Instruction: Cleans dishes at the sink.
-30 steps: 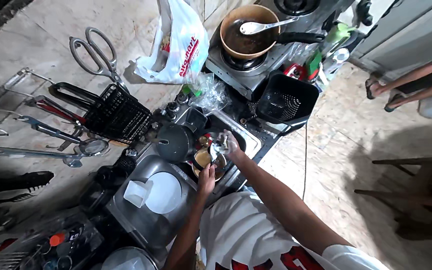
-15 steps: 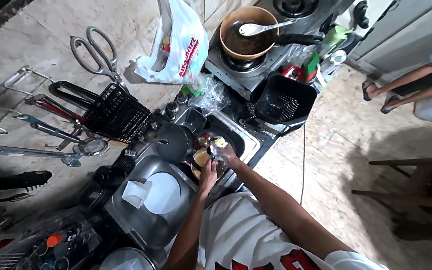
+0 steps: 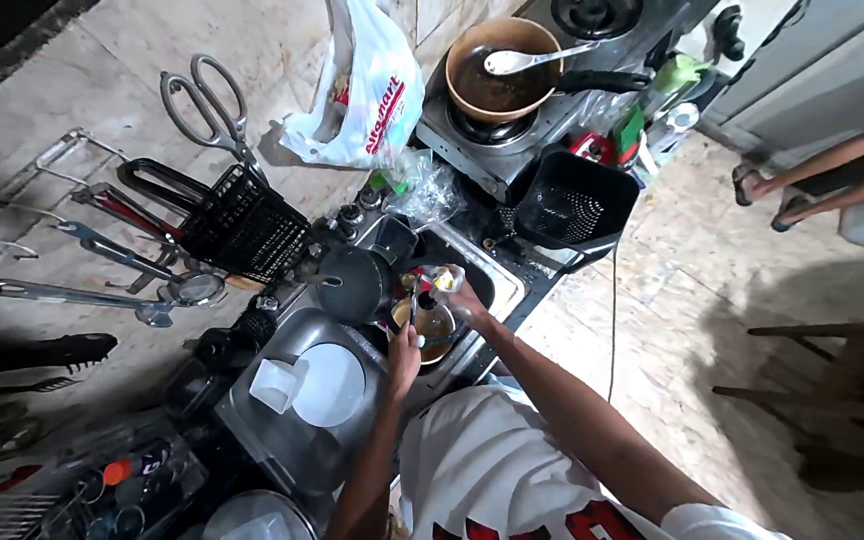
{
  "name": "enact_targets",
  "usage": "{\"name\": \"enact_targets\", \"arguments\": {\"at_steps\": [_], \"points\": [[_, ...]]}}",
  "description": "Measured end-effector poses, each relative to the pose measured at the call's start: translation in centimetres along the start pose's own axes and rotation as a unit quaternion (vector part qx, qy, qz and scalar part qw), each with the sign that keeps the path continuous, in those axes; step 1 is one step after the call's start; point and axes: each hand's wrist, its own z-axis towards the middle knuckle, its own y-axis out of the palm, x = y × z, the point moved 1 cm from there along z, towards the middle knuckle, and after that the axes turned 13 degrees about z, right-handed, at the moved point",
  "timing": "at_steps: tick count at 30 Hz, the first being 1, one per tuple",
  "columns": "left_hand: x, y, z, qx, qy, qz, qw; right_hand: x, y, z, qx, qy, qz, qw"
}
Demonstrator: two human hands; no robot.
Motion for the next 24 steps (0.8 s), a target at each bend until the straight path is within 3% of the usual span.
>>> {"name": "enact_targets", "arguments": {"at_steps": [3,7,13,16,19,21,24], "points": [[0.5,1.5,0.2,0.031,0.035,0.001,0.999,0.7,1.4,-0.8,-0.016,0.032,0.163,0.986],[1.0,3.1,0.4,0.07,0.093,0.054,0.992,0.7,2.5,-1.6,0.034,0.063,0.254,0.965],[2.0,3.3,-0.6,0.087,0.093,0.119,0.985,0.0,1.9,-2.0,0.089,0.056,0.128,0.986],[2.3,2.7,-0.7,0.068,0.087,0.159,0.981,0.0,1.3,-1.0,0.098,0.08,0.189,0.974],[1.6,2.2,-0.8,0.05,0.095,0.17,0.979,0.3,0.5,0.1,0.052,0.127,0.276,0.951],[1.2,2.1,-0.7,0.037,0.102,0.154,0.982,0.0,0.0,0.7,0.054,0.122,0.216,0.967],[1.1,2.2,-1.1,-0.015,0.084,0.103,0.991,-1.0,0.0,0.8,0.14,0.014,-0.081,0.987]]}}
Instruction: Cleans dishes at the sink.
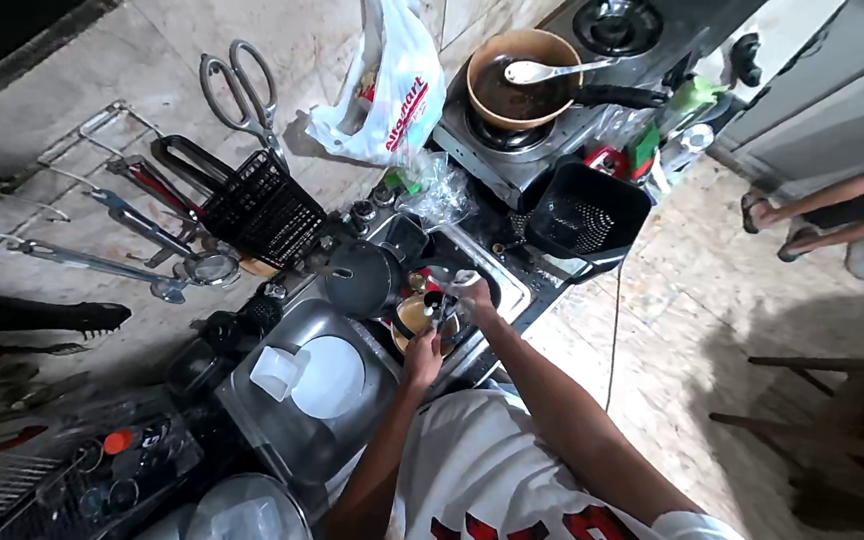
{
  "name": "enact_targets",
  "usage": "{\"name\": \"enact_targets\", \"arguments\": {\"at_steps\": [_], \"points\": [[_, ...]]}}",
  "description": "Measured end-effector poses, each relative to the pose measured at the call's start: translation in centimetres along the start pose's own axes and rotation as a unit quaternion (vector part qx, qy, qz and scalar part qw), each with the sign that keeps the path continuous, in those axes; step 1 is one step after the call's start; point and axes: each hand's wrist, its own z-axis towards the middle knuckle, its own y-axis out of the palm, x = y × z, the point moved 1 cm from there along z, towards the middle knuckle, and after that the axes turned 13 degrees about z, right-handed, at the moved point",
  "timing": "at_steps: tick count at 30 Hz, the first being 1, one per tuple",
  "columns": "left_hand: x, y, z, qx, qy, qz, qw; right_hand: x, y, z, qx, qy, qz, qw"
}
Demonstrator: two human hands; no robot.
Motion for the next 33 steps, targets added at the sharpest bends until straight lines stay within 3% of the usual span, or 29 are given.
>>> {"name": "enact_targets", "arguments": {"at_steps": [3,6,11,15,20,24,27,30,31,33], "points": [[0.1,-0.1,-0.5,-0.009,-0.025,-0.075,0.997,-1.3,0.5,-1.3,0.016,-0.165,-0.208,0.964],[0.0,-0.1,-1.2,0.0,-0.077,-0.146,0.986,-0.7,1.0,-3.0,-0.123,-0.23,-0.343,0.902],[-0.5,0.3,-2.1,0.07,-0.095,-0.149,0.982,0.7,1.5,-7.2,-0.334,-0.291,-0.413,0.795],[0.1,1.6,-3.8,0.134,-0.073,-0.145,0.978,0.1,0.8,-7.1,-0.342,-0.313,-0.439,0.77],[2.6,2.3,-5.3,0.16,-0.129,-0.164,0.965,0.2,1.1,-5.1,-0.231,-0.297,-0.375,0.847],[3.1,1.9,-5.1,0.171,-0.178,-0.203,0.948,2.4,-0.6,-8.2,-0.354,-0.32,-0.372,0.796],[3.4,2.6,-5.7,0.177,-0.18,-0.21,0.945,2.2,-1.8,-9.3,-0.351,-0.313,-0.351,0.81],[4.5,3.8,-7.2,0.184,-0.157,-0.191,0.951,0.3,-1.3,-7.2,-0.248,-0.24,-0.29,0.893],[4.7,4.3,-7.6,0.197,-0.148,-0.189,0.95,0.2,-0.7,-6.0,-0.213,-0.214,-0.212,0.929],[4.4,4.8,-8.4,0.211,-0.143,-0.194,0.947,1.3,0.7,-4.2,-0.202,-0.07,0.008,0.977]]}}
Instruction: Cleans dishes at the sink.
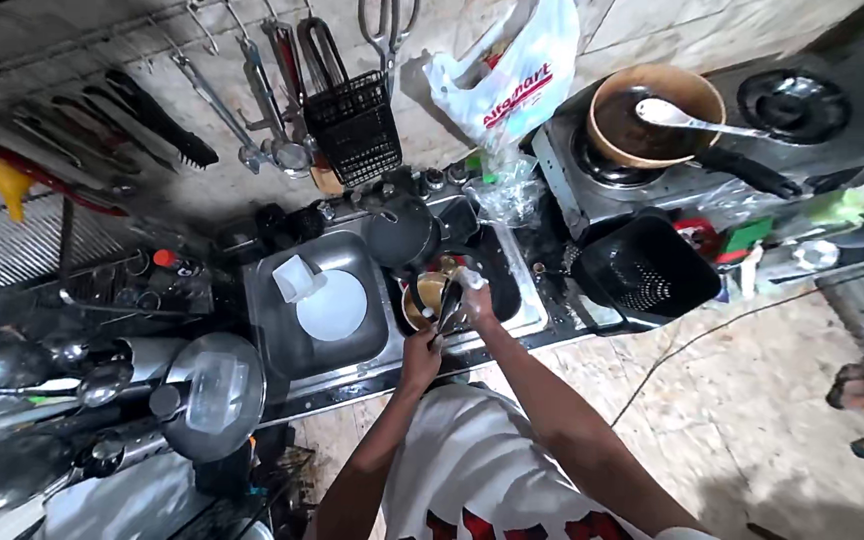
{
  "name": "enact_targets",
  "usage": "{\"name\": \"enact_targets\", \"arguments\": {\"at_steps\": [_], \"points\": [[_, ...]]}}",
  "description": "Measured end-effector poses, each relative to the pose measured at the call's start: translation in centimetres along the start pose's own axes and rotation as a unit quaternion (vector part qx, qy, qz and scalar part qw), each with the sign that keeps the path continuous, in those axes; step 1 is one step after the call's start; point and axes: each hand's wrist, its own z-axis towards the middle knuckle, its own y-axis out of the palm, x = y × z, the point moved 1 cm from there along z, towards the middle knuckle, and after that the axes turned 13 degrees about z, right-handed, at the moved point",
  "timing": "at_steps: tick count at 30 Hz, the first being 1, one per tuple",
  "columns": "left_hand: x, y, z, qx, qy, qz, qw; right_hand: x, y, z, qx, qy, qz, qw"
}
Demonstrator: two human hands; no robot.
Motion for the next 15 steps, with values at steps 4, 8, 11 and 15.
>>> {"name": "enact_targets", "arguments": {"at_steps": [4,8,11,15], "points": [[-1.0,-0.5,0.7,0.013,-0.02,-0.011,1.0,1.3,1.5,-0.6,-0.065,0.187,0.266,0.943],[-1.7,-1.8,2.1,0.03,-0.053,-0.006,0.998,1.1,5.6,-4.4,-0.081,0.143,0.167,0.972],[-2.5,-3.4,2.3,0.01,-0.066,0.011,0.998,1.6,8.0,-5.3,-0.107,0.12,0.08,0.984],[-5.7,-7.9,1.6,0.051,-0.102,0.011,0.993,1.4,11.2,-5.8,-0.126,0.054,-0.061,0.989]]}}
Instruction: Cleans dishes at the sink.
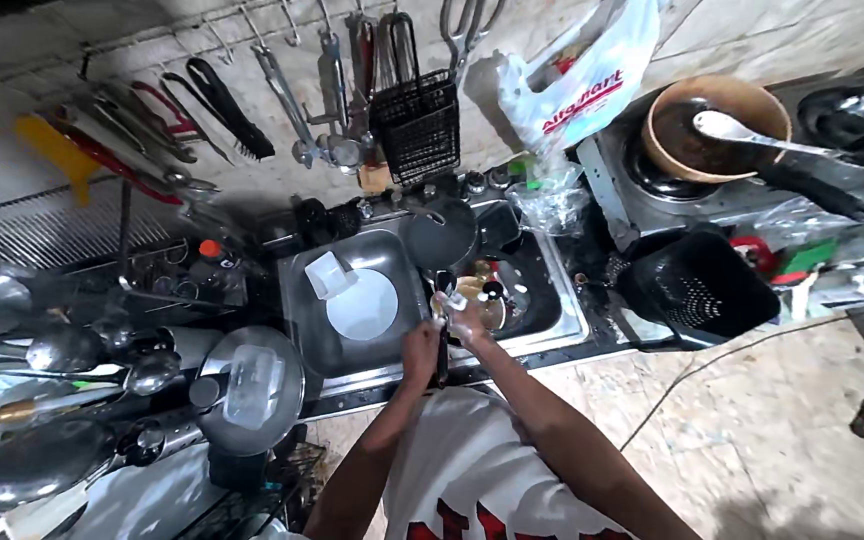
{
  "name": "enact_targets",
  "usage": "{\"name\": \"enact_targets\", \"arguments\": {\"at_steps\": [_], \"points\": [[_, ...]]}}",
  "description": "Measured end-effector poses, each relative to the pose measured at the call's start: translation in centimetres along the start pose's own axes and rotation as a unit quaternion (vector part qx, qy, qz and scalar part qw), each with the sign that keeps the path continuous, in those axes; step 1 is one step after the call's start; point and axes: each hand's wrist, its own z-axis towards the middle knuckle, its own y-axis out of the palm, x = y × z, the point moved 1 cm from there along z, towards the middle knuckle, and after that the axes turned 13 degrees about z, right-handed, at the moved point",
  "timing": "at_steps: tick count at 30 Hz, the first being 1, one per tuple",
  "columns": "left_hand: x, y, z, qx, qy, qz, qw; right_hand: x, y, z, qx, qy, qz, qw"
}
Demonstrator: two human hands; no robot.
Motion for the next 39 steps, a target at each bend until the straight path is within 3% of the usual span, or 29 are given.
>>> {"name": "enact_targets", "arguments": {"at_steps": [3,6,8,10,14,19,21,23,26,28,30,34,37,39], "points": [[-3.5,-2.1,4.2,0.026,-0.045,-0.147,0.988,0.3,2.9,0.9,-0.053,-0.007,-0.107,0.993],[-5.8,-2.3,8.8,-0.091,-0.074,-0.384,0.916,0.4,6.4,1.2,-0.121,0.018,-0.174,0.977],[-6.7,-2.6,10.9,-0.135,-0.094,-0.467,0.869,1.1,8.1,1.7,-0.127,0.024,-0.159,0.979],[-7.8,-3.2,12.6,-0.135,-0.101,-0.5,0.849,1.6,8.9,1.8,-0.133,0.042,-0.121,0.983],[-10.9,-3.9,16.6,-0.087,-0.117,-0.594,0.791,1.7,10.1,-0.3,-0.188,0.158,0.045,0.968],[-11.3,-3.1,18.4,-0.094,-0.175,-0.693,0.693,1.7,9.3,-0.6,-0.341,0.208,0.282,0.872],[-11.7,-3.1,19.4,-0.097,-0.17,-0.724,0.661,2.2,9.6,-1.2,-0.326,0.229,0.302,0.866],[-11.1,-2.9,20.5,-0.074,-0.174,-0.682,0.706,1.8,10.0,-1.7,-0.258,0.23,0.26,0.901],[-10.0,-2.4,20.0,-0.119,-0.176,-0.569,0.794,1.2,10.2,-0.3,-0.133,0.17,0.017,0.976],[-9.6,-1.5,19.1,-0.158,-0.186,-0.446,0.861,1.6,10.4,1.5,-0.086,0.15,-0.17,0.97],[-10.4,-0.5,19.3,-0.142,-0.184,-0.384,0.893,2.7,10.9,2.0,-0.096,0.154,-0.276,0.944],[-15.1,1.3,21.0,-0.109,-0.204,-0.349,0.908,2.8,11.5,-0.1,-0.176,0.128,-0.342,0.914],[-18.3,2.5,21.9,-0.083,-0.207,-0.257,0.94,3.3,9.4,-0.3,-0.187,0.092,-0.308,0.928],[-19.5,3.0,22.1,-0.078,-0.204,-0.174,0.96,2.1,6.9,-0.2,-0.146,0.093,-0.253,0.952]]}}
